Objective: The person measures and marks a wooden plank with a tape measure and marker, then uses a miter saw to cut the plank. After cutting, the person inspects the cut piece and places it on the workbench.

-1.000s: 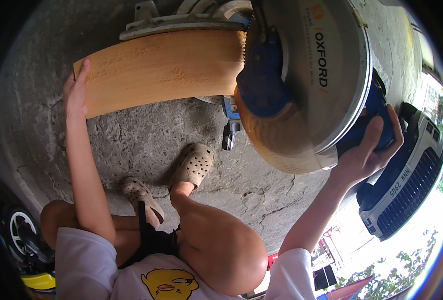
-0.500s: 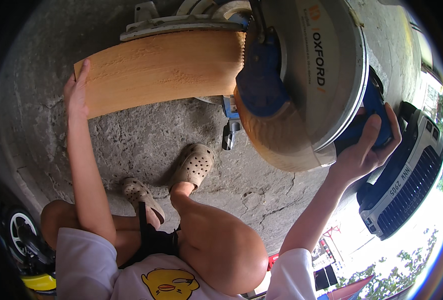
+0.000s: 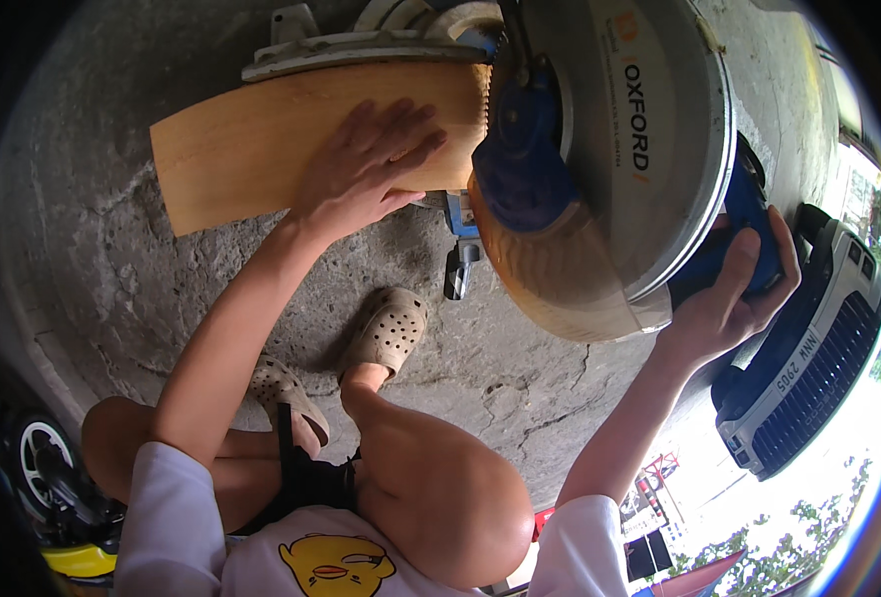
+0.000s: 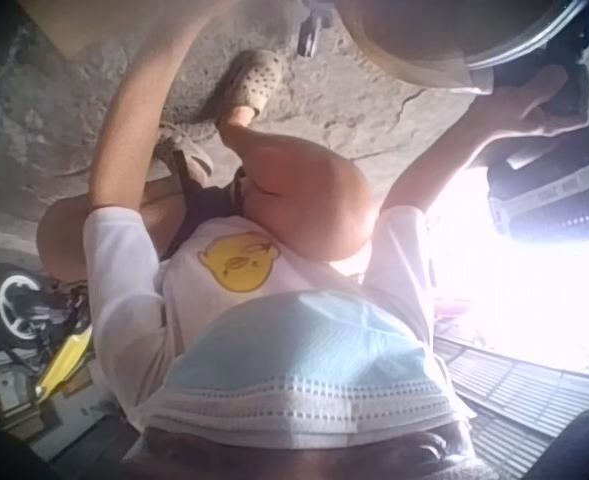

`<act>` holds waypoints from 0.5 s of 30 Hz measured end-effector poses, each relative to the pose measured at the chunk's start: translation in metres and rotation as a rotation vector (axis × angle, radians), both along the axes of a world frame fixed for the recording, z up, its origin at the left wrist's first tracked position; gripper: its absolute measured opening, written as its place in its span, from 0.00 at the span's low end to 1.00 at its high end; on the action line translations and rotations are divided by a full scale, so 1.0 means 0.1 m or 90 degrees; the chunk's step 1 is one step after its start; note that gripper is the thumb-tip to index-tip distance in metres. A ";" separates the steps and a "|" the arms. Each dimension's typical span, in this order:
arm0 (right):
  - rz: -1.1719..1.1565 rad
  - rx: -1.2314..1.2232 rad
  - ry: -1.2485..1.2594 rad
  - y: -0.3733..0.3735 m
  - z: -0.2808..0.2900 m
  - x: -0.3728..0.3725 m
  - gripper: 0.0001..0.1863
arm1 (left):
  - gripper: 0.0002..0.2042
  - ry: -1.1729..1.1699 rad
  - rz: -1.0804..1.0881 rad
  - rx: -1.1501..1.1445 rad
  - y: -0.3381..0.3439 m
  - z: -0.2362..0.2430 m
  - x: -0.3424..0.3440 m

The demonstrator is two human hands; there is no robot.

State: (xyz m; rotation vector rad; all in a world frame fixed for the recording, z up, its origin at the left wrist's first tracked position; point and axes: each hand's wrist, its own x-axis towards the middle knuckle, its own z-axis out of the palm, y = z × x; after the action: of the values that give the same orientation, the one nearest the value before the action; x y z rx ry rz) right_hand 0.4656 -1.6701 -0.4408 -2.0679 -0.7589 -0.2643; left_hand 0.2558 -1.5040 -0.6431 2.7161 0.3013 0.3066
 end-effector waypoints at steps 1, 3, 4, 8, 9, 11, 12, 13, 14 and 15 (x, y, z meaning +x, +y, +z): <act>-0.008 -0.005 0.000 0.00 0.01 -0.01 0.16 | 0.39 0.001 -0.007 -0.004 0.00 -0.01 -0.01; -0.015 -0.007 0.004 -0.03 0.00 -0.01 0.16 | 0.38 -0.005 -0.002 0.001 0.00 -0.02 -0.02; -0.012 -0.003 0.007 -0.03 -0.01 0.01 0.16 | 0.38 -0.010 0.002 0.005 0.01 -0.02 -0.02; -0.012 -0.023 -0.019 -0.02 0.02 0.02 0.15 | 0.31 -0.028 0.016 -0.017 0.01 -0.01 -0.02; -0.016 -0.018 -0.014 -0.02 0.01 0.01 0.15 | 0.31 -0.031 0.018 -0.026 0.00 0.00 -0.01; -0.022 -0.008 -0.003 -0.04 0.02 -0.02 0.15 | 0.30 -0.037 0.024 -0.033 -0.03 0.02 -0.02; -0.024 -0.008 0.004 -0.05 0.02 -0.04 0.15 | 0.30 -0.040 0.027 -0.031 -0.04 0.04 -0.04; -0.025 -0.009 0.011 -0.04 0.02 -0.04 0.15 | 0.30 -0.044 0.031 -0.030 -0.04 0.04 -0.03; -0.026 -0.009 0.017 -0.04 0.03 -0.04 0.15 | 0.31 -0.041 0.029 -0.025 -0.04 0.05 -0.03; -0.027 -0.010 0.023 -0.04 0.03 -0.04 0.15 | 0.31 -0.038 0.027 -0.020 -0.03 0.05 -0.02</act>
State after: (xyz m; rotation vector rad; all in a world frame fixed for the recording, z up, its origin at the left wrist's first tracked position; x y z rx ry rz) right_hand 0.4615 -1.6737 -0.4380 -2.1002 -0.6982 -0.2452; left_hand 0.2534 -1.5075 -0.6383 2.6663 0.3435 0.3913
